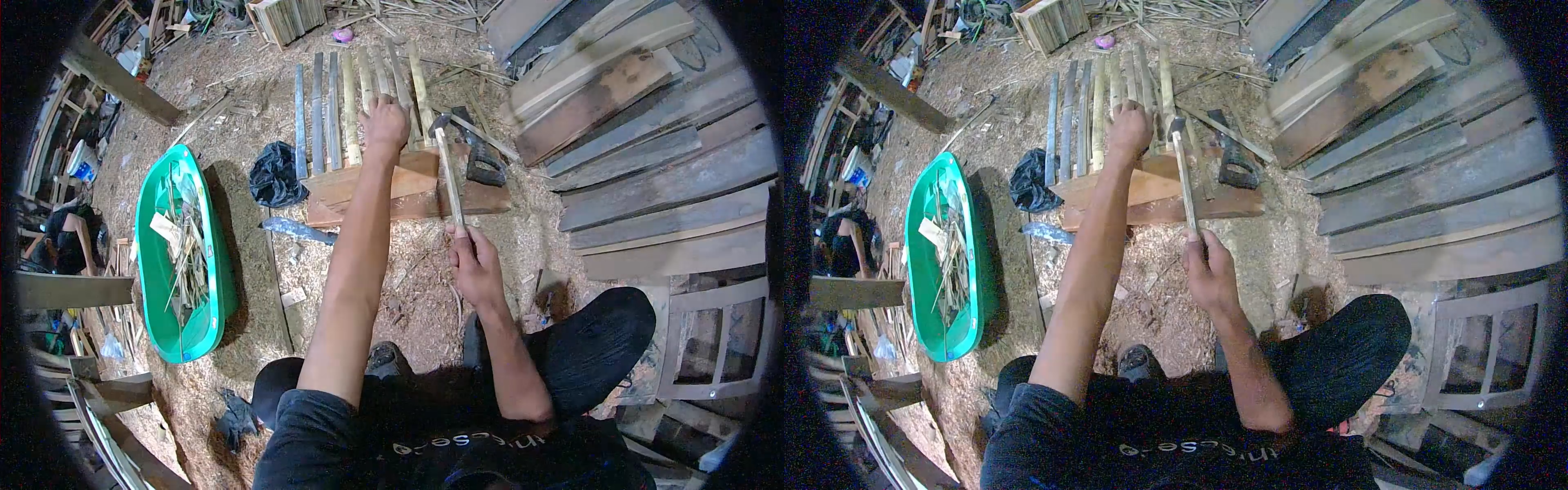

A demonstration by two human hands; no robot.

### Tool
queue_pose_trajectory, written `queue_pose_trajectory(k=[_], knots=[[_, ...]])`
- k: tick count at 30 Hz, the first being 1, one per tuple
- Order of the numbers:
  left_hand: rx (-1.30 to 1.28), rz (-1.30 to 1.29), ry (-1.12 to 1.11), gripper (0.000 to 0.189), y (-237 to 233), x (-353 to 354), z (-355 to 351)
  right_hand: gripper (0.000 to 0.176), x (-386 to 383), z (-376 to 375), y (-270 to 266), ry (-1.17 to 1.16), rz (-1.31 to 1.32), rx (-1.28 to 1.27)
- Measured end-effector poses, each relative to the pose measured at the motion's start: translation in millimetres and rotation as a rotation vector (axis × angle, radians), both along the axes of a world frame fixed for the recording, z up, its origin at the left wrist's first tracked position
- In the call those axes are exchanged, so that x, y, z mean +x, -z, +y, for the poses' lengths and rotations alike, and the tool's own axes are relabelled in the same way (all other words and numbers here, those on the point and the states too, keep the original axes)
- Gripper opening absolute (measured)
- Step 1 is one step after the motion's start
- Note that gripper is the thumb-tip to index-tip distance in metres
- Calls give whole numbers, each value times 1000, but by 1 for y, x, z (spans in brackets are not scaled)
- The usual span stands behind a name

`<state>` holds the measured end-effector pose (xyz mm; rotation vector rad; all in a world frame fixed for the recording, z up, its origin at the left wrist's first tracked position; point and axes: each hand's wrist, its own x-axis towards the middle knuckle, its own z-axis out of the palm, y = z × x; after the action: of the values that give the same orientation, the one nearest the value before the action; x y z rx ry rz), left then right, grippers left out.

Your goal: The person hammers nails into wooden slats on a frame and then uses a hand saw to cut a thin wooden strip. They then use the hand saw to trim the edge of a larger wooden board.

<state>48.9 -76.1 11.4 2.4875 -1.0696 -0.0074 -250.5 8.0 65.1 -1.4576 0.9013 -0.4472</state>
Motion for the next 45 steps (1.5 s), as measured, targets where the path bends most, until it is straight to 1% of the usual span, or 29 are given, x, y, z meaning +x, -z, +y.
queue_pose_trajectory(k=[3,6,10,15,24,27,34,37,39,40,41,44,45], knots=[[51,7,4,48,-7,-4,3,31,4,-1,-11,-30,26,1],[25,66,16,50,-13,-6,6,32,8,-6,-15,-58,50,31],[62,41,7,52,-14,-7,6,32,8,-3,-21,-91,29,3],[104,25,11,53,-12,-7,5,30,12,-1,-10,-41,-21,17],[81,17,-1,49,-13,-10,2,31,11,0,-10,-49,-7,-4],[121,1,7,46,-13,-9,1,31,11,1,-9,-50,1,1],[71,31,-20,47,-11,-10,0,32,11,0,-4,-49,21,-33],[81,57,-32,48,-13,-11,1,33,14,-3,5,-38,-3,-160],[116,65,-19,48,-15,-10,2,31,18,-7,1,-32,53,-205],[76,75,-29,47,-15,-11,3,30,20,-9,-5,-27,78,-231],[37,85,-38,48,-16,-12,4,28,19,-9,-14,-30,78,-128],[-7,52,-51,49,-10,-9,4,36,14,-11,-16,-71,106,-165],[-7,34,-52,50,-10,-10,5,36,14,-8,-17,-73,77,-170]])
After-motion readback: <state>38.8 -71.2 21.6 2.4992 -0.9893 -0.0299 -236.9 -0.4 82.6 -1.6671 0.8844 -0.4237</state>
